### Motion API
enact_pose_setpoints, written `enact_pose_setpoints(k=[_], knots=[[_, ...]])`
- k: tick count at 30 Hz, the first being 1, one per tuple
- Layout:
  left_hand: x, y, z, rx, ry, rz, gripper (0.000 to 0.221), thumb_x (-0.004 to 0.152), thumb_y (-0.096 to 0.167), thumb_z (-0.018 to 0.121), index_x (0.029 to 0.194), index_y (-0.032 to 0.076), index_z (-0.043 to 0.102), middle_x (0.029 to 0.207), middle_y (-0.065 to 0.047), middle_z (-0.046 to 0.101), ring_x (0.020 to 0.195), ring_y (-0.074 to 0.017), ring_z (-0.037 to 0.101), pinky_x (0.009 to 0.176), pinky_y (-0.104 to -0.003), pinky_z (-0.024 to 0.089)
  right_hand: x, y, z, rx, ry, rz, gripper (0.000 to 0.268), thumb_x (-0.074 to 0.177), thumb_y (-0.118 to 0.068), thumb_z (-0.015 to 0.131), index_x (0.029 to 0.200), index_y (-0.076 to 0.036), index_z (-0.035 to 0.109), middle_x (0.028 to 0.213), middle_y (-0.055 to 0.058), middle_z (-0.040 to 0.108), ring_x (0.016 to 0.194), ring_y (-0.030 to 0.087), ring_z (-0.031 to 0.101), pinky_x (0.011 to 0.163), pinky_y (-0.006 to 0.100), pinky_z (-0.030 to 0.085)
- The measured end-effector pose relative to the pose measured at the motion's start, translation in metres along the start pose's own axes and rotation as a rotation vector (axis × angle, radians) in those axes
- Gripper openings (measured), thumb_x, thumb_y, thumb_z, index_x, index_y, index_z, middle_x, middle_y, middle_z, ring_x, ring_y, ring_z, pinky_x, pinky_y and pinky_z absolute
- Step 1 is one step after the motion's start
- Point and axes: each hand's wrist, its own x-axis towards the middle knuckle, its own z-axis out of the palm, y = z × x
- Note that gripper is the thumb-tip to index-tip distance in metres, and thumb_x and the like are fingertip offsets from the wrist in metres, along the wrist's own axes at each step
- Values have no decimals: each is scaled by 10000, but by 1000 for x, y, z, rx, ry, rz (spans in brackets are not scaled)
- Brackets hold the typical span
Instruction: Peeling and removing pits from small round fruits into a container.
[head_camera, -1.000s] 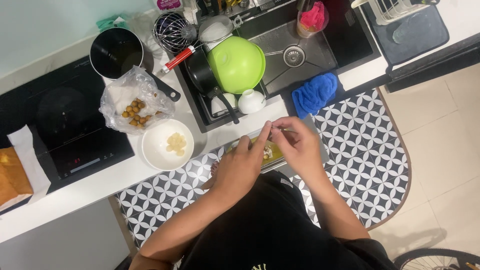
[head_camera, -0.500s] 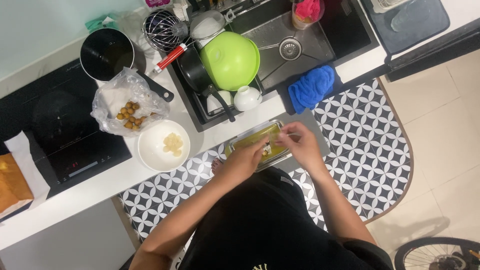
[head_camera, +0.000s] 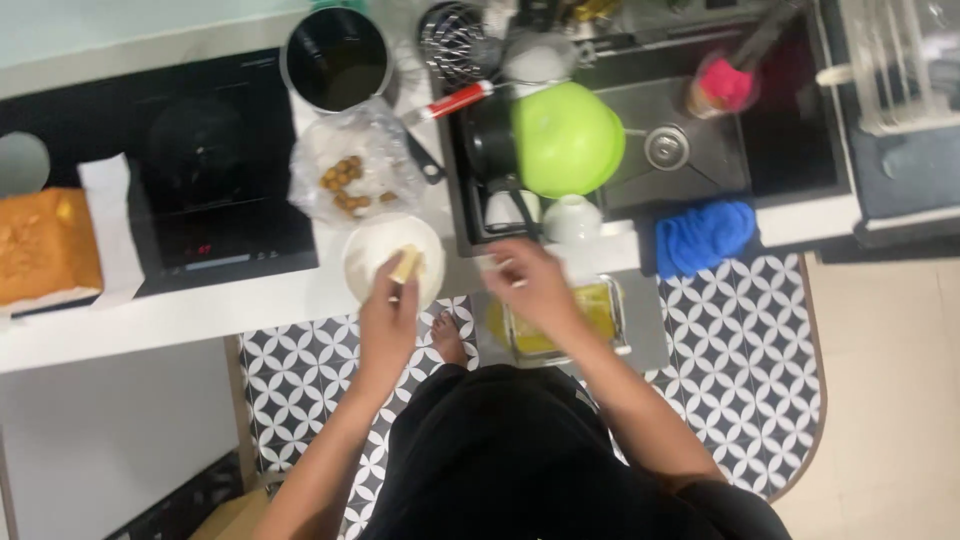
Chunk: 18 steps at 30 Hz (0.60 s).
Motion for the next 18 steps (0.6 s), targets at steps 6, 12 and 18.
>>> enact_pose_setpoints(k=[6,12,18], knots=[[-16,-9,-59,0,242,-146,371,1036,213,568,1378,70,576,703,-78,633,585,-132,568,549,-302,455,52,31,100,-716,-188,-539,350,746,-12,712,1090,-3,643,971,158,676,994,376,572,914,466,452],[-41,-20,-81,-197,310,-222,388,1033,193,549,1393,50,568,716,-49,570,616,-92,493,563,-278,445,94,-26,113,-593,-39,-646,199,872,-22,694,1063,3,643,950,190,648,954,369,590,886,492,468],[-43,-33,-90,-256,329,-263,378,1028,196,570,1375,48,588,736,-55,590,626,-96,506,582,-276,452,266,125,171,-977,-60,-528,443,905,-130,556,1342,-65,575,1334,171,613,1266,332,577,1069,382,487]])
